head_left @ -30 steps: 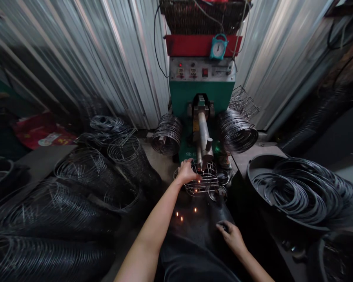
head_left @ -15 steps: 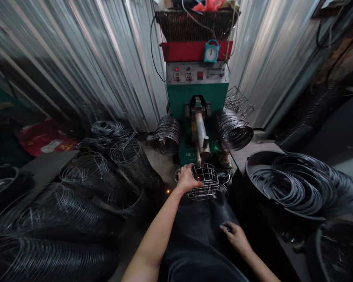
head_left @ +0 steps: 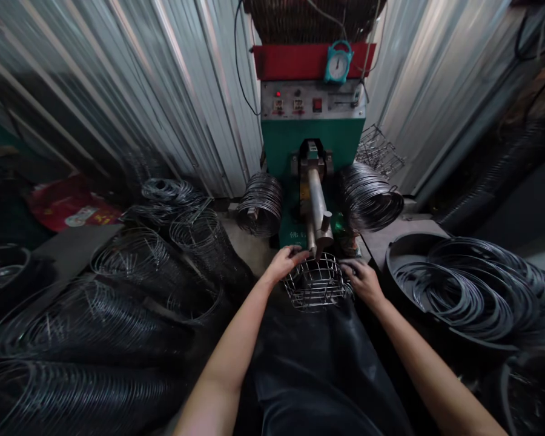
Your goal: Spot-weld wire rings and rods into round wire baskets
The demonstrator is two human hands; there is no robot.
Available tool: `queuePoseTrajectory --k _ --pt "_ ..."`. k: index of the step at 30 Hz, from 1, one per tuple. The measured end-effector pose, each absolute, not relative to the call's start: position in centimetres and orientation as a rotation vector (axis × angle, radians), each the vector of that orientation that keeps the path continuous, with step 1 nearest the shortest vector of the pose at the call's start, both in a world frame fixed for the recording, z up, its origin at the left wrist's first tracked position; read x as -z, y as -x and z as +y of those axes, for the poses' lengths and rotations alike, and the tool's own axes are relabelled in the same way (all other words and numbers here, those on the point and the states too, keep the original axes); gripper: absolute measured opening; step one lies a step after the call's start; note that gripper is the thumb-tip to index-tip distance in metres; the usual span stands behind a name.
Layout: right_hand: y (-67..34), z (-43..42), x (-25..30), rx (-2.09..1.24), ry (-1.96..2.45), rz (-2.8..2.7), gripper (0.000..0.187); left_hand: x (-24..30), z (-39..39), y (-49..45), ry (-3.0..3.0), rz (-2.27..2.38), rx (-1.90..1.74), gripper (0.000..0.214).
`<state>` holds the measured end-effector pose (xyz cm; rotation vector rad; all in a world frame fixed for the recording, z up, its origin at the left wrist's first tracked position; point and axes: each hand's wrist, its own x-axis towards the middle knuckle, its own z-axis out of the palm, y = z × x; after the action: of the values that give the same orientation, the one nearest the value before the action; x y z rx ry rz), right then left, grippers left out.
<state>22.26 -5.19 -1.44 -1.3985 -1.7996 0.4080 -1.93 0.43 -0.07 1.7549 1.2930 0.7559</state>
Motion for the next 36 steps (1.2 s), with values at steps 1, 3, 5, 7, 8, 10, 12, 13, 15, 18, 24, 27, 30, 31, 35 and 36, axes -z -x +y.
queuePoseTrajectory --k 1,3,5,7,8,10,12,13,15,18,24,27,30,31,35,36 --pt "-22.0 -3.1 0.6 -0.385 1.383 -1.862 0.03 0.1 1.2 2.1 -1.726 1.301 -0.767 0.055" --pt "-21.6 0.4 -0.4 -0.46 1.343 -2.026 0.031 0.2 2.4 2.2 -1.724 1.321 -0.745 0.053" --pt "-21.2 2.7 -0.7 -0.643 1.334 -2.17 0.035 0.5 3.2 2.2 -1.769 1.303 -0.698 0.049" --pt "-21.1 4.0 -0.4 -0.831 1.345 -2.238 0.039 1.0 3.6 2.0 -1.826 1.273 -0.646 0.046" --pt "-21.0 4.3 -0.1 -0.892 1.348 -2.246 0.04 1.1 3.7 1.9 -1.852 1.268 -0.623 0.045" --pt "-20.9 4.7 0.3 -0.915 1.361 -2.238 0.039 1.4 3.9 1.5 -1.902 1.311 -0.596 0.044" --pt "-20.7 5.1 0.7 -0.824 1.43 -2.207 0.032 1.3 4.3 1.0 -1.958 1.434 -0.584 0.042" --pt "-20.5 5.4 0.8 -0.768 1.475 -2.188 0.028 1.2 4.6 0.9 -1.978 1.503 -0.592 0.04" --pt "-20.3 5.9 0.9 -0.686 1.541 -2.161 0.022 1.0 5.1 1.2 -1.995 1.592 -0.67 0.035" --pt "-20.6 6.4 0.6 -0.645 1.565 -2.165 0.02 1.1 5.0 3.6 -1.966 1.489 -0.83 0.029" --pt "-22.0 5.8 -0.2 -0.609 1.583 -2.21 0.023 4.7 -0.1 8.5 -1.681 1.024 -0.602 0.033" --pt "-22.2 5.0 -0.2 -0.675 1.576 -2.249 0.03 6.1 -2.7 7.7 -1.558 1.031 -0.695 0.029" --pt "-22.2 3.9 0.1 -0.73 1.566 -2.291 0.037 5.6 -4.7 6.8 -1.572 1.071 -0.764 0.02" --pt "-22.2 3.6 0.2 -0.739 1.544 -2.305 0.039 5.0 -5.4 6.8 -1.582 1.06 -0.748 0.02" --pt "-22.3 2.9 0.5 -0.762 1.515 -2.241 0.04 1.8 -8.4 8.8 -1.719 0.93 -0.652 0.02" --pt "-22.2 2.7 0.5 -0.774 1.512 -2.21 0.04 1.1 -9.2 9.7 -1.786 0.897 -0.629 0.018"
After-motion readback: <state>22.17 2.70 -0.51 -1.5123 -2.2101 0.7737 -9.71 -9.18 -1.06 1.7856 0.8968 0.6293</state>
